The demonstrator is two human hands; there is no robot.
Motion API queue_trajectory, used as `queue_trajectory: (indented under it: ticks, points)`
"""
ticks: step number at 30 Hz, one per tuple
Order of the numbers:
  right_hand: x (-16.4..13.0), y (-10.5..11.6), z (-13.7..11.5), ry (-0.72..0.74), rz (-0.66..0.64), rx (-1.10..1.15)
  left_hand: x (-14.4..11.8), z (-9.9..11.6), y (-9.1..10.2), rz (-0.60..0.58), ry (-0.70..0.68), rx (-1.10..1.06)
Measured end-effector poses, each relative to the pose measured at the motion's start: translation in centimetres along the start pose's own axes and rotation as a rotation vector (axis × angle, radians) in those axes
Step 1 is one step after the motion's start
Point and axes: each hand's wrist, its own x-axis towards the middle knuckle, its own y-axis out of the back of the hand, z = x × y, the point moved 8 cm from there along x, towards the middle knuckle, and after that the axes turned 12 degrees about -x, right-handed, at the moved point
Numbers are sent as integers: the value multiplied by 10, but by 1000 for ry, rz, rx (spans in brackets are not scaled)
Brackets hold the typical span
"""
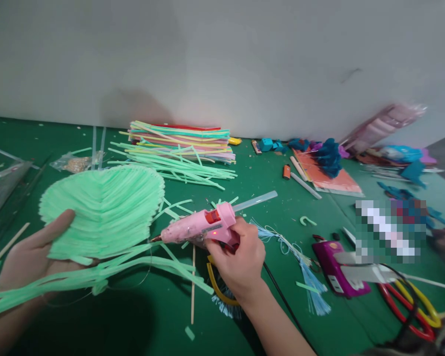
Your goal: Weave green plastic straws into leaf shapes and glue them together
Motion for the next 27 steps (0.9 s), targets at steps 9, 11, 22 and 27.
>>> queue_trajectory:
  ticks: [9, 11, 22, 27]
  points:
    - [-1, -1, 0, -8, -30, 35, -1, 3, 0, 6, -52, 80]
    - [-1, -3, 1, -12, -43, 25, 0, 3, 0, 6, -44, 78]
    - [0, 1, 0, -7, -1, 26, 3, 3, 3, -32, -18, 26]
    - [-1, 0, 0, -20, 1, -2, 2, 2, 0, -36, -14, 22]
